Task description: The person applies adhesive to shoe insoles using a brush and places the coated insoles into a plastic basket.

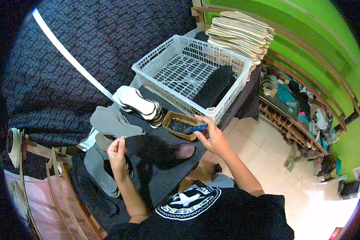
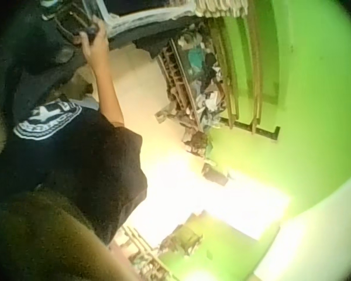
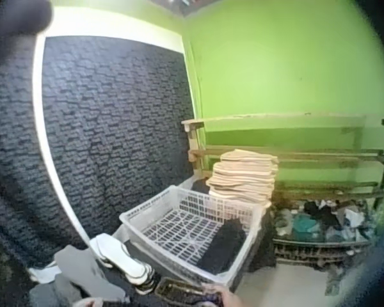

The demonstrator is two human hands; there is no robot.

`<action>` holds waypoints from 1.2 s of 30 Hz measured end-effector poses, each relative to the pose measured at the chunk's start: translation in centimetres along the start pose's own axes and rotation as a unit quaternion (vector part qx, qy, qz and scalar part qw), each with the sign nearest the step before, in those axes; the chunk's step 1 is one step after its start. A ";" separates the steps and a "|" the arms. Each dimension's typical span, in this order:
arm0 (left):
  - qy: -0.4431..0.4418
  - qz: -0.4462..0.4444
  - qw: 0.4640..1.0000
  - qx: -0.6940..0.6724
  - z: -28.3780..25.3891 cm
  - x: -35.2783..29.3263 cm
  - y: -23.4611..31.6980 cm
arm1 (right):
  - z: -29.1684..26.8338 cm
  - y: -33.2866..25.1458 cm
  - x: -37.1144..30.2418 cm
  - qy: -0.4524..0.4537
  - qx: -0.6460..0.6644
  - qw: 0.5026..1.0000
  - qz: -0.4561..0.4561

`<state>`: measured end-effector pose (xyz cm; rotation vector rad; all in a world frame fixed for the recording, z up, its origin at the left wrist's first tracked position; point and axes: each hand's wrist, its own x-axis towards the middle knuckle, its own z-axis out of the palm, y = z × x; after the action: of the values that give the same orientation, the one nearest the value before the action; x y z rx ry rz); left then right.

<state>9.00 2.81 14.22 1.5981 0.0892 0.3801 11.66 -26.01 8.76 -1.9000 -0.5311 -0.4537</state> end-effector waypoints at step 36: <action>-0.748 0.083 0.629 0.196 37.8 26.9 7.9 | -9.5 5.8 2.6 0.160 0.211 0.963 -0.047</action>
<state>44.05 -26.19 26.39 1.8831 -1.3512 -0.9995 16.38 -36.41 9.27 -1.3653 -0.4590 -0.6412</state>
